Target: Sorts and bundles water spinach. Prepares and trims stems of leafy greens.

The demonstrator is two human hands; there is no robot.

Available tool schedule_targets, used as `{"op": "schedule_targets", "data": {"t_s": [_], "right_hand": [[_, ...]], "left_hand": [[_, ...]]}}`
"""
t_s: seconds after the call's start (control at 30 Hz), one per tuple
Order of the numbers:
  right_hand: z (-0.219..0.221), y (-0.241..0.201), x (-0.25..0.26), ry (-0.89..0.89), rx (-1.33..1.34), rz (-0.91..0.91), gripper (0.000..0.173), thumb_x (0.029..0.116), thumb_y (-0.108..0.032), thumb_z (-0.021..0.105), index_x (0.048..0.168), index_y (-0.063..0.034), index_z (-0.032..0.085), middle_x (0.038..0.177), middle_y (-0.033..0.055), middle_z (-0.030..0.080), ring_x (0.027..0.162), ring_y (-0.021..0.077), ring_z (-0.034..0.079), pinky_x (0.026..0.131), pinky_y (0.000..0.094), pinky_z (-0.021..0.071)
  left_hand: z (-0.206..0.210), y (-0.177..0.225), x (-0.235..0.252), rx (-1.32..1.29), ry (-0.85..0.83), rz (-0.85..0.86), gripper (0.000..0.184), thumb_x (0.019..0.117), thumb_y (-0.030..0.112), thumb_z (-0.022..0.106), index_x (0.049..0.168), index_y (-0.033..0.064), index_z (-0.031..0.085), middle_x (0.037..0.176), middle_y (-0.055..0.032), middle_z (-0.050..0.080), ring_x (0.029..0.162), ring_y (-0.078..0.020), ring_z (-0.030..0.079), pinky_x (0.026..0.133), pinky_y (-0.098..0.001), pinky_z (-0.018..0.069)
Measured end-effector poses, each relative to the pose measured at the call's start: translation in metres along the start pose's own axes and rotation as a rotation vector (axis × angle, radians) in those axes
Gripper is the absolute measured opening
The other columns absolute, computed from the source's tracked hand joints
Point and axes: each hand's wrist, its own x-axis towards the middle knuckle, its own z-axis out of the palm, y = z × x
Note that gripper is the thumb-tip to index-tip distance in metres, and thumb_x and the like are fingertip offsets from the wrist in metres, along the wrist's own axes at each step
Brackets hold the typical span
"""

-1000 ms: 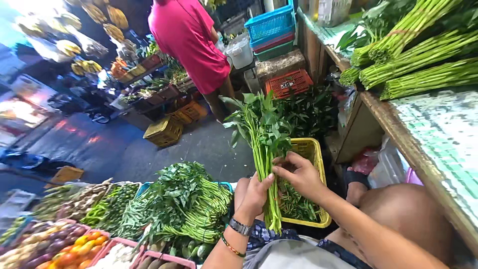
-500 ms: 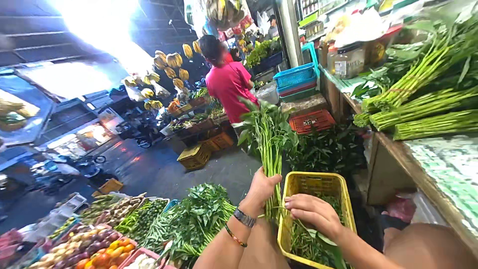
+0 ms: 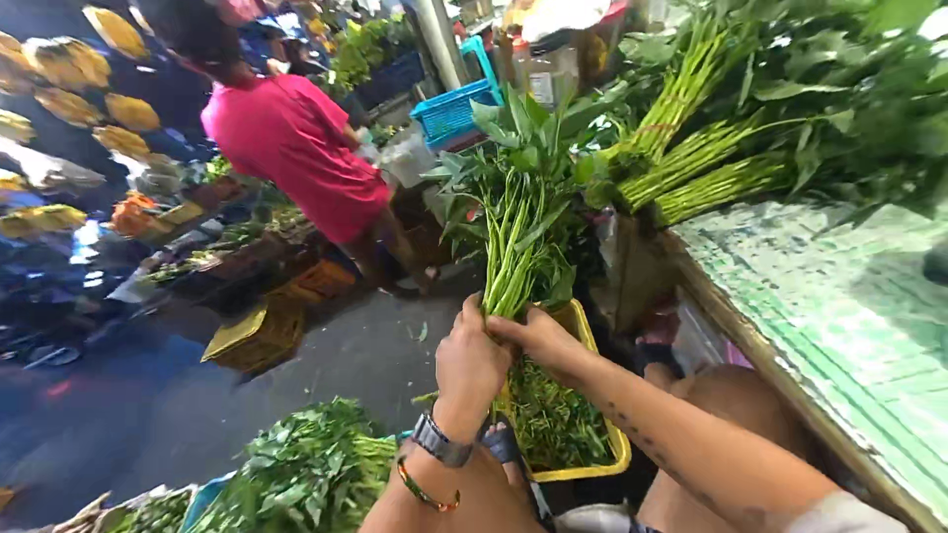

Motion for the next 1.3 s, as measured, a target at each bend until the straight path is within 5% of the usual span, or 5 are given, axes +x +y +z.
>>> {"op": "schedule_targets", "data": {"t_s": [0.17,0.43,0.6,0.83,1.3], "right_hand": [[-0.015,0.000,0.015,0.255,0.079,-0.100,0.051,0.0865,-0.013,0.080,0.128,0.0032,0.056,0.106,0.0116,0.072,0.096,0.0152,0.072,0.088,0.0327,0.0622],[-0.056,0.006,0.022,0.006,-0.070,-0.092,0.060,0.0923,-0.040,0.074,0.132,-0.0001,0.054,0.112,0.0057,0.074,0.101,0.0127,0.072,0.091,0.0311,0.0617],[-0.095,-0.006,0.008,0.342,-0.713,-0.082,0.066,0.1015,-0.068,0.040,0.076,-0.0136,0.070,0.064,-0.0023,0.060,0.058,0.0109,0.058,0.054,0.0389,0.0502],[-0.104,0.000,0.019,0.486,-0.571,-0.265,0.044,0.0984,-0.043,0.065,0.132,-0.0135,0.065,0.119,0.0051,0.064,0.085,0.0125,0.067,0.070,0.0322,0.0607],[-0.094,0.010,0.006,0.522,-0.672,-0.724,0.016,0.0953,-0.011,0.073,0.110,-0.0052,0.070,0.106,0.0021,0.073,0.093,0.0076,0.070,0.079,0.0248,0.0602]], "left_hand": [[0.015,-0.011,0.002,-0.763,-0.266,0.041,0.114,0.0756,0.033,0.088,0.160,0.0123,0.016,0.123,-0.0118,0.066,0.101,-0.0201,0.071,0.086,-0.0419,0.0624],[0.058,0.000,0.023,-1.458,-0.541,0.015,0.061,0.0786,0.011,0.084,0.129,-0.0047,0.054,0.102,-0.0132,0.073,0.092,-0.0198,0.073,0.085,-0.0365,0.0630],[0.068,0.012,0.018,-1.441,-0.545,-0.143,0.050,0.0800,-0.003,0.074,0.125,-0.0052,0.053,0.093,-0.0177,0.074,0.081,-0.0279,0.075,0.074,-0.0400,0.0648],[0.083,0.017,0.007,-1.282,-0.613,-0.201,0.052,0.0789,-0.002,0.075,0.126,-0.0027,0.054,0.103,-0.0151,0.075,0.082,-0.0273,0.075,0.072,-0.0389,0.0651],[0.078,0.023,0.005,-1.405,-0.614,-0.275,0.039,0.1017,0.018,0.063,0.131,-0.0036,0.050,0.098,-0.0167,0.072,0.081,-0.0264,0.075,0.074,-0.0390,0.0658]]}}
